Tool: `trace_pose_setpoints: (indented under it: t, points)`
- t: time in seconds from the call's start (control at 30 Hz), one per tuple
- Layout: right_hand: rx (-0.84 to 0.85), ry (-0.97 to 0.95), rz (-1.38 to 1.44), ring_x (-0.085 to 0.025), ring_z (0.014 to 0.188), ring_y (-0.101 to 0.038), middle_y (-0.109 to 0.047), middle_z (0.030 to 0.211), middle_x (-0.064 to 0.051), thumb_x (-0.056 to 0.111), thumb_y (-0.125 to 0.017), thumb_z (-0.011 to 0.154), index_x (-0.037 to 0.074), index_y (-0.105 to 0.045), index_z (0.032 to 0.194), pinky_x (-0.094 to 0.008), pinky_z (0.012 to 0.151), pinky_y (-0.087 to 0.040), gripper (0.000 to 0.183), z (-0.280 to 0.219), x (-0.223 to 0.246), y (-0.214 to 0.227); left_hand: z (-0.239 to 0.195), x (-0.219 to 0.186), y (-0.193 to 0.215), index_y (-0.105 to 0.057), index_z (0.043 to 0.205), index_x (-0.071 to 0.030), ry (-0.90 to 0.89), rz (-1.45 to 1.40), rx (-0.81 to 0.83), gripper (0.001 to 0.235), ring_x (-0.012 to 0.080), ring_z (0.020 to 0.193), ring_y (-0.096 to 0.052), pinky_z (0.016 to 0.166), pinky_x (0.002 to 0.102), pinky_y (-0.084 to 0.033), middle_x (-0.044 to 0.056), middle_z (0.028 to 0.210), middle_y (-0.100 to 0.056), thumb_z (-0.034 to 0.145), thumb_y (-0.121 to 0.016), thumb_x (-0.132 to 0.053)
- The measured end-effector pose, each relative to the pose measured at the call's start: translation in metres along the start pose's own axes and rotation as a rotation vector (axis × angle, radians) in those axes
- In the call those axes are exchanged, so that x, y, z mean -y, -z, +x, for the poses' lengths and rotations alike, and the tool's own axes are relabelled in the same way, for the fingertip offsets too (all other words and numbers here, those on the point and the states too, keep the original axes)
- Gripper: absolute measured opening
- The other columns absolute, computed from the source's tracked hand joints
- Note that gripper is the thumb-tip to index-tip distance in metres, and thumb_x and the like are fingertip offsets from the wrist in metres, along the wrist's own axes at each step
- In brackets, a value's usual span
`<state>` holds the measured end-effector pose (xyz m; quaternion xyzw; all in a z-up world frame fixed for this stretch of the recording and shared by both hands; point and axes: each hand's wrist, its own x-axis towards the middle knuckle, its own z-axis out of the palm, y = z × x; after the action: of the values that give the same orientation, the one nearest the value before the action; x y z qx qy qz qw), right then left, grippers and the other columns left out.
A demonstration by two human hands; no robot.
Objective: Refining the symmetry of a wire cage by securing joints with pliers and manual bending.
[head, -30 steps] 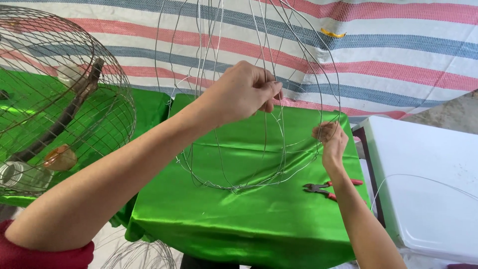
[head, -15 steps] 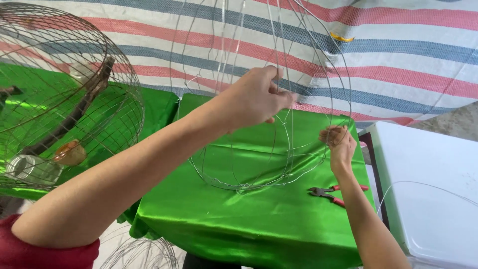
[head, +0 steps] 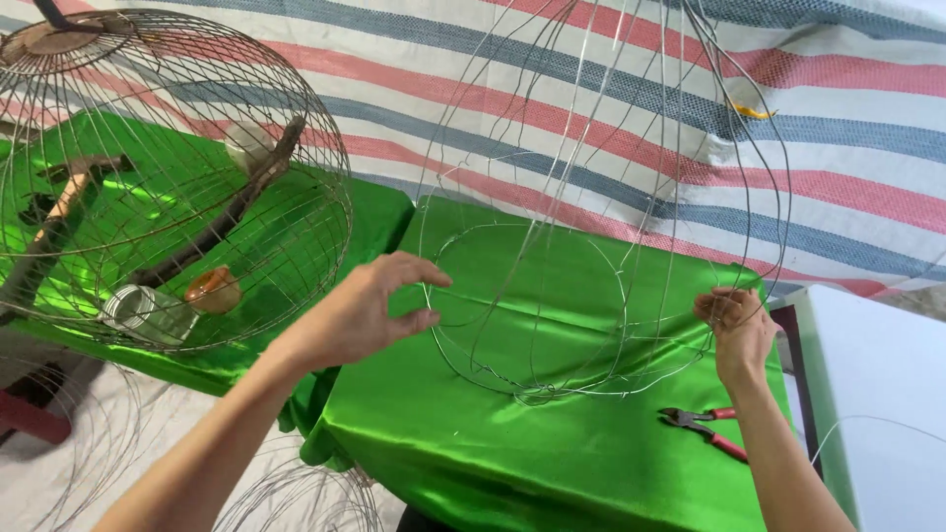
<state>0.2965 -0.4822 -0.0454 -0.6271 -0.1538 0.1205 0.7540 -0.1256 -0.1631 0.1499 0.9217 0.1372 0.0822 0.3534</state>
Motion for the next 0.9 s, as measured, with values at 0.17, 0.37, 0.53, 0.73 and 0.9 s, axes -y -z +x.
trace_pose_setpoints:
  t: [0.17, 0.37, 0.53, 0.73, 0.9]
  points:
    - [-0.032, 0.005, -0.004, -0.027, 0.088, -0.069, -0.068, 0.095, -0.016, 0.028, -0.037, 0.120, 0.001, -0.061, 0.114, -0.039, 0.086, -0.062, 0.037, -0.009, 0.009, -0.010, 0.007, 0.055, -0.036, -0.063, 0.137, -0.021, 0.117, -0.044, 0.051, 0.060, 0.0335, 0.151, -0.028, 0.117, 0.059, -0.029, 0.012, 0.164, -0.028, 0.082, -0.081, -0.038]
    - [-0.058, -0.022, 0.025, -0.027, 0.091, -0.070, -0.069, 0.094, -0.016, 0.030, -0.040, 0.119, 0.003, -0.063, 0.112, -0.041, 0.089, -0.061, 0.036, -0.010, 0.014, -0.017, 0.014, 0.077, -0.069, -0.060, 0.136, -0.011, 0.069, -0.034, -0.048, 0.063, 0.0398, 0.129, -0.053, 0.109, 0.056, -0.041, 0.020, 0.160, -0.031, 0.088, -0.068, -0.052]
    - [-0.049, -0.013, 0.010, -0.028, 0.093, -0.070, -0.068, 0.096, -0.017, 0.031, -0.039, 0.120, 0.003, -0.062, 0.111, -0.042, 0.091, -0.060, 0.037, -0.011, 0.010, -0.014, 0.012, 0.091, -0.093, -0.060, 0.137, -0.007, -0.022, -0.073, -0.196, 0.054, 0.0251, 0.047, -0.061, 0.085, 0.049, -0.049, 0.015, 0.153, -0.050, 0.100, -0.052, -0.046]
    - [-0.060, -0.002, 0.018, -0.026, 0.091, -0.069, -0.068, 0.095, -0.015, 0.027, -0.041, 0.119, 0.003, -0.063, 0.112, -0.038, 0.089, -0.061, 0.033, -0.012, 0.012, -0.017, 0.023, 0.109, -0.113, -0.069, 0.126, -0.004, -0.103, -0.137, -0.420, 0.045, 0.0283, 0.117, -0.069, 0.093, 0.042, -0.057, 0.012, 0.130, -0.071, 0.105, -0.048, -0.037]
    - [-0.085, -0.021, 0.037, -0.026, 0.089, -0.070, -0.068, 0.092, -0.015, 0.026, -0.040, 0.119, 0.002, -0.062, 0.112, -0.040, 0.089, -0.063, 0.033, -0.008, 0.007, -0.014, 0.034, 0.108, -0.116, -0.029, 0.146, -0.004, -0.037, -0.151, -0.552, 0.062, 0.0232, 0.080, -0.079, 0.049, 0.031, -0.063, 0.020, 0.129, -0.066, 0.098, -0.066, -0.018]
